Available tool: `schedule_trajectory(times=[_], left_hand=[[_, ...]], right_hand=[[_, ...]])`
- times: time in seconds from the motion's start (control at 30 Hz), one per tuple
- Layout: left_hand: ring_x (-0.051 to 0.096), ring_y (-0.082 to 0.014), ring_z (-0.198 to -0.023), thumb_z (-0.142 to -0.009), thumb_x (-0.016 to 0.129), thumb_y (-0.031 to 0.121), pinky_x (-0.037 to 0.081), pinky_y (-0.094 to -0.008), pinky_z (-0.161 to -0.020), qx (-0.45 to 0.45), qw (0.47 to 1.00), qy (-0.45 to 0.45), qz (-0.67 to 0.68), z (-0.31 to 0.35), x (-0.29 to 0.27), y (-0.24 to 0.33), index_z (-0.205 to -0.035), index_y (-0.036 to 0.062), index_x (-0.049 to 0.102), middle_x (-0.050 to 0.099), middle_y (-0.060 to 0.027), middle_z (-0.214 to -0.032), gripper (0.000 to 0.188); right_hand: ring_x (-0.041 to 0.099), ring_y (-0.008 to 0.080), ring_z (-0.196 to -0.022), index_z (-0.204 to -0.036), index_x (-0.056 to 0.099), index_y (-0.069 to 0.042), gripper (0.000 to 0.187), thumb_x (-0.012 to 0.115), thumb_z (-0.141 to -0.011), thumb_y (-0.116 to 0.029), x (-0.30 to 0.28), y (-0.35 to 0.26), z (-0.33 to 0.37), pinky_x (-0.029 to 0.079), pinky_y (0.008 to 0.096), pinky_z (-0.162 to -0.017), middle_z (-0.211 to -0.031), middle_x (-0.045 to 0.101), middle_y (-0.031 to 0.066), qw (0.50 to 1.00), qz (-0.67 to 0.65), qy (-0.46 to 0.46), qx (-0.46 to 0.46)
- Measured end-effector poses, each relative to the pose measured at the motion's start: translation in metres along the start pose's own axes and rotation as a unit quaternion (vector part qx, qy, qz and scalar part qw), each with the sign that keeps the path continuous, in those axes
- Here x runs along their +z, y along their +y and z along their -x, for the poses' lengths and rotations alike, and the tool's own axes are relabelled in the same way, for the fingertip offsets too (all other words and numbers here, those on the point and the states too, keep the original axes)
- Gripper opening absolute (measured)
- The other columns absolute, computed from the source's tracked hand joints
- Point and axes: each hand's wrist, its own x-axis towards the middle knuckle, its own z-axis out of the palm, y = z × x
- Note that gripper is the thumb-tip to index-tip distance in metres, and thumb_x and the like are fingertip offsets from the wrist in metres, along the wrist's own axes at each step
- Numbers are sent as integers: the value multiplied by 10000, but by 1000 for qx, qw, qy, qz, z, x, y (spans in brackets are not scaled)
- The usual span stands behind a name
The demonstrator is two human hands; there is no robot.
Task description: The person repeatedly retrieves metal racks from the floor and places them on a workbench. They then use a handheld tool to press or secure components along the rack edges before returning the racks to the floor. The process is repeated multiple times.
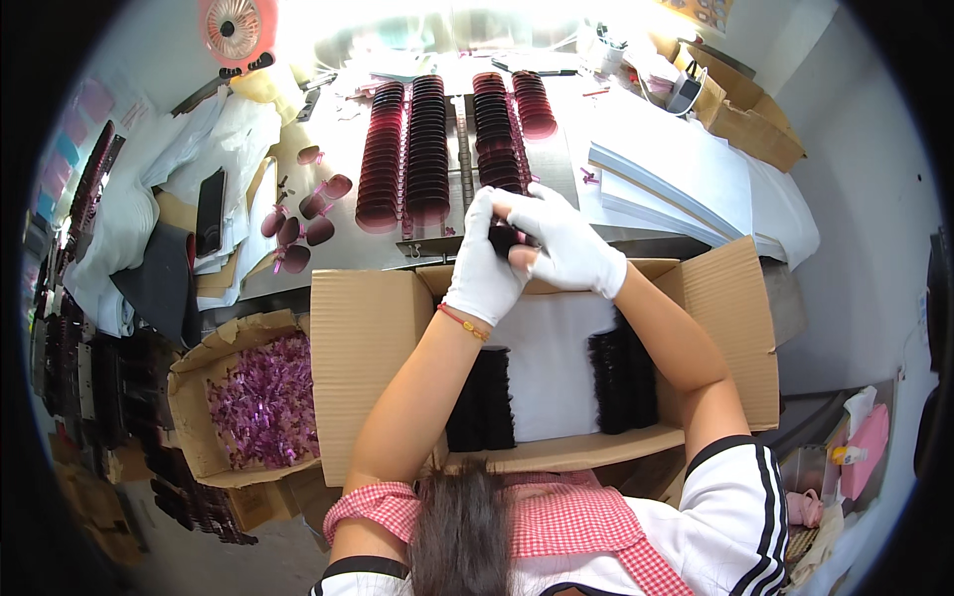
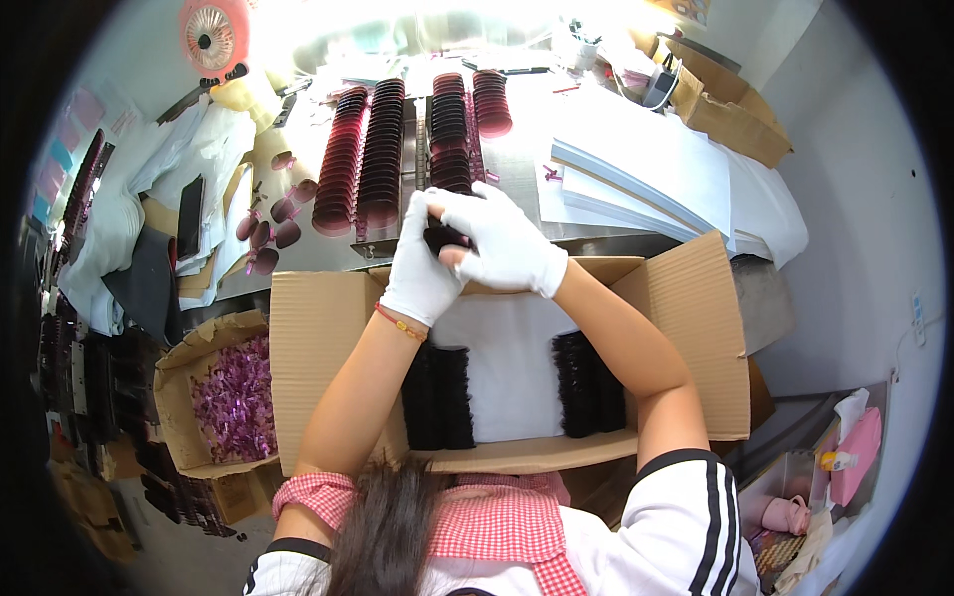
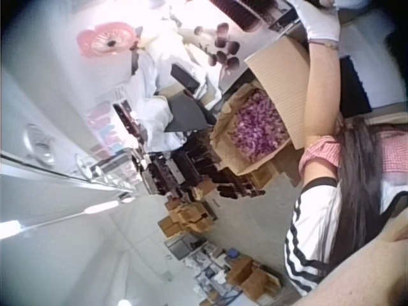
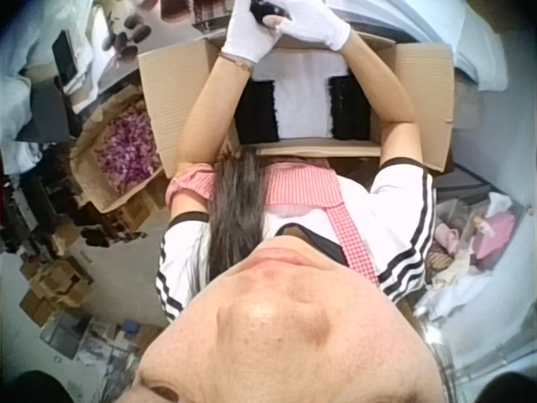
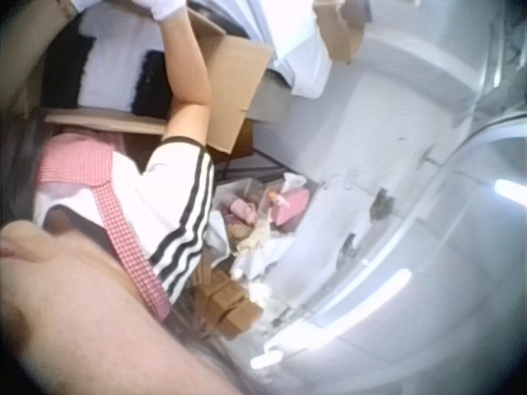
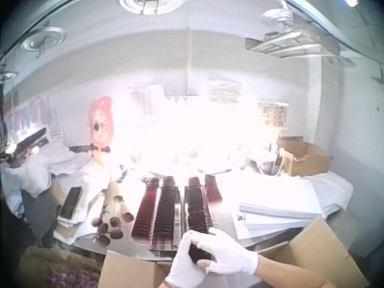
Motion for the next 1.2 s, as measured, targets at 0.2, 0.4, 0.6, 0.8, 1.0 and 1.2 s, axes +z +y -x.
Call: schedule_trajectory(times=[0.2,0.4,0.6,0.8,1.0,1.2], left_hand=[[636,-155,-822,-930,669,237,511,-288,-647,-11,993,86,-75,6,3,4,-1106,170,615,672,-16,-947,196],[577,-106,-669,-855,613,130,513,-283,-542,75,805,142,-572,-19,-2,-7,-1094,59,617,613,-40,-834,250],[614,-175,-537,-797,590,146,534,-308,-565,62,747,111,-653,-24,-8,3,-1031,3,664,628,-99,-744,284],[646,-182,-527,-793,580,141,542,-300,-579,16,750,98,-655,-18,0,12,-1053,0,670,636,-110,-718,310],[664,-162,-802,-866,557,63,595,-321,-664,8,848,76,-524,-14,-7,13,-1140,32,632,656,-91,-984,286],[599,-230,-1120,-991,598,334,529,-454,-955,117,987,53,-98,-7,2,-4,-1299,102,492,593,-85,-1230,400]], right_hand=[[610,249,-1137,-1294,579,25,462,662,-934,-252,-21,88,-15,479,370,-983,-1265,622,178,927,-140,121,327],[596,157,-1055,-1359,459,84,597,706,-880,-175,1,196,-45,437,296,-1006,-1210,616,111,917,-244,139,283],[602,115,-998,-1365,569,-58,509,664,-865,-55,-2,211,-64,470,268,-945,-1116,691,58,944,-181,-69,267],[672,252,-1031,-1395,559,-99,534,588,-870,-4,43,192,-56,515,336,-920,-1189,686,158,989,87,78,90],[681,289,-1025,-1249,651,-54,415,569,-857,54,38,173,-62,531,356,-902,-1202,690,146,955,258,123,-77],[673,285,-1077,-1258,661,-47,467,536,-834,106,15,68,-43,507,316,-940,-1229,683,146,986,-37,163,28]])
